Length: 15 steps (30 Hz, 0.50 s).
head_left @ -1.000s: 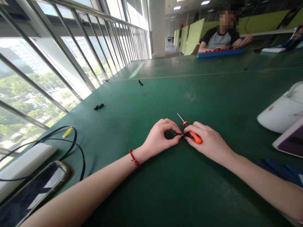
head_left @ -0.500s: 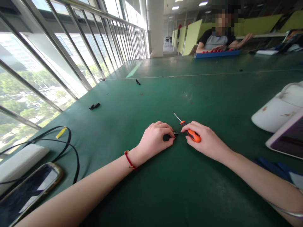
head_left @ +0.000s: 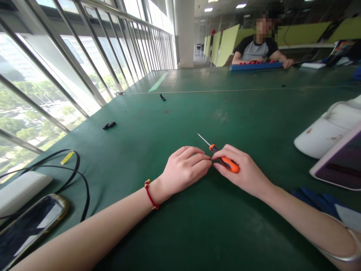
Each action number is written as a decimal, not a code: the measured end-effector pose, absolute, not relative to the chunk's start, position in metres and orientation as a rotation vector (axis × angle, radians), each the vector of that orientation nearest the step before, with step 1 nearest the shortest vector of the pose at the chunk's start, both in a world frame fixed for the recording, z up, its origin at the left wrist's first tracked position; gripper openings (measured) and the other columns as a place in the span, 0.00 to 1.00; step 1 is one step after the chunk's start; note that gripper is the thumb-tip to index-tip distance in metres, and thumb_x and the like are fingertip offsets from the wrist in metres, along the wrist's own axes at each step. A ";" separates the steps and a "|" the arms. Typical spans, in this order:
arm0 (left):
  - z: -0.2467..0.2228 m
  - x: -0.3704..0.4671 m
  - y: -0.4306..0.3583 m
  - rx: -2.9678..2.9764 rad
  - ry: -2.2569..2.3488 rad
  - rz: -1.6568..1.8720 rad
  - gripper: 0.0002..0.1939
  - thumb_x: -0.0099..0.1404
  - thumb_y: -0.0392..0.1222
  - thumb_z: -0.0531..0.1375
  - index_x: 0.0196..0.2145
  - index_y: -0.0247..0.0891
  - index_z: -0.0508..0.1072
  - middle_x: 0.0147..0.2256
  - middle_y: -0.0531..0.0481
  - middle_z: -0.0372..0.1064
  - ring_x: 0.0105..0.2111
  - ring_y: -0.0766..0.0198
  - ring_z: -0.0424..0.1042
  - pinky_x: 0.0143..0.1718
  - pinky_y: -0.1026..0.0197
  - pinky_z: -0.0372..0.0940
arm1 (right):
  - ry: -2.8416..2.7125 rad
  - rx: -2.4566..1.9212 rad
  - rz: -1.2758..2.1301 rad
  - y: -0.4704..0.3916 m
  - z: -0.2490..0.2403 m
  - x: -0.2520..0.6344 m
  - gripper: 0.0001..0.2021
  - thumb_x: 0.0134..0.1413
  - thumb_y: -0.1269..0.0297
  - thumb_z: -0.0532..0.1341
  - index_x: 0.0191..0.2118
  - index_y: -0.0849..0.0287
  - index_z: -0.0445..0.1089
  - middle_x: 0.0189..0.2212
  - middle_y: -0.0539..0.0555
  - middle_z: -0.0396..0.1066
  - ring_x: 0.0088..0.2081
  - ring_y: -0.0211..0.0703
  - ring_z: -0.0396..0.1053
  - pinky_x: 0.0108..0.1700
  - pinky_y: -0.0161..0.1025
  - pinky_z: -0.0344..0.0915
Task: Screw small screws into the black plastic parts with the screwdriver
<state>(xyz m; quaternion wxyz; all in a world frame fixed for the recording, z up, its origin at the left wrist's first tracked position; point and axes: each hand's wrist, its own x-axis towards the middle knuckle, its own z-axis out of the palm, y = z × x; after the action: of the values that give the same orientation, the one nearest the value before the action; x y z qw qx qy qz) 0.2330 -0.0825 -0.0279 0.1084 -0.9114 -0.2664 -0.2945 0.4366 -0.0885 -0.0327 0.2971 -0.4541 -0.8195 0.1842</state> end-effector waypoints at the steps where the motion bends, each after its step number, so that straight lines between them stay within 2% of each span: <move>1: -0.028 0.234 -0.084 -2.663 -0.764 -0.855 0.09 0.67 0.38 0.52 0.38 0.39 0.72 0.39 0.52 0.75 0.42 0.65 0.70 0.44 0.62 0.60 | -2.196 -1.198 0.486 -0.090 -0.033 0.436 0.06 0.54 0.63 0.56 0.37 0.56 0.68 0.33 0.52 0.65 0.34 0.40 0.65 0.39 0.40 0.62; 8: -0.031 0.235 -0.081 -2.602 -0.714 -0.901 0.06 0.65 0.38 0.55 0.36 0.39 0.72 0.36 0.53 0.75 0.38 0.67 0.70 0.41 0.62 0.61 | -2.167 -1.156 0.493 -0.088 -0.038 0.436 0.04 0.53 0.66 0.58 0.35 0.56 0.68 0.32 0.51 0.65 0.32 0.39 0.63 0.37 0.38 0.60; 15: -0.036 0.235 -0.075 -2.709 -1.012 -0.950 0.09 0.65 0.44 0.55 0.39 0.40 0.73 0.38 0.52 0.74 0.39 0.65 0.68 0.40 0.61 0.59 | -2.208 -1.195 0.408 -0.084 -0.041 0.439 0.06 0.55 0.65 0.57 0.38 0.56 0.68 0.34 0.52 0.65 0.33 0.39 0.62 0.37 0.39 0.60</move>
<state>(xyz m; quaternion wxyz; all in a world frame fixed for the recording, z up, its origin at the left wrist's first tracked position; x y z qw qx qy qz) 0.2346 -0.0752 -0.0358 0.0488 -0.8889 -0.3320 -0.3118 0.4391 -0.0845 -0.0408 0.2949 -0.4489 -0.8295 0.1534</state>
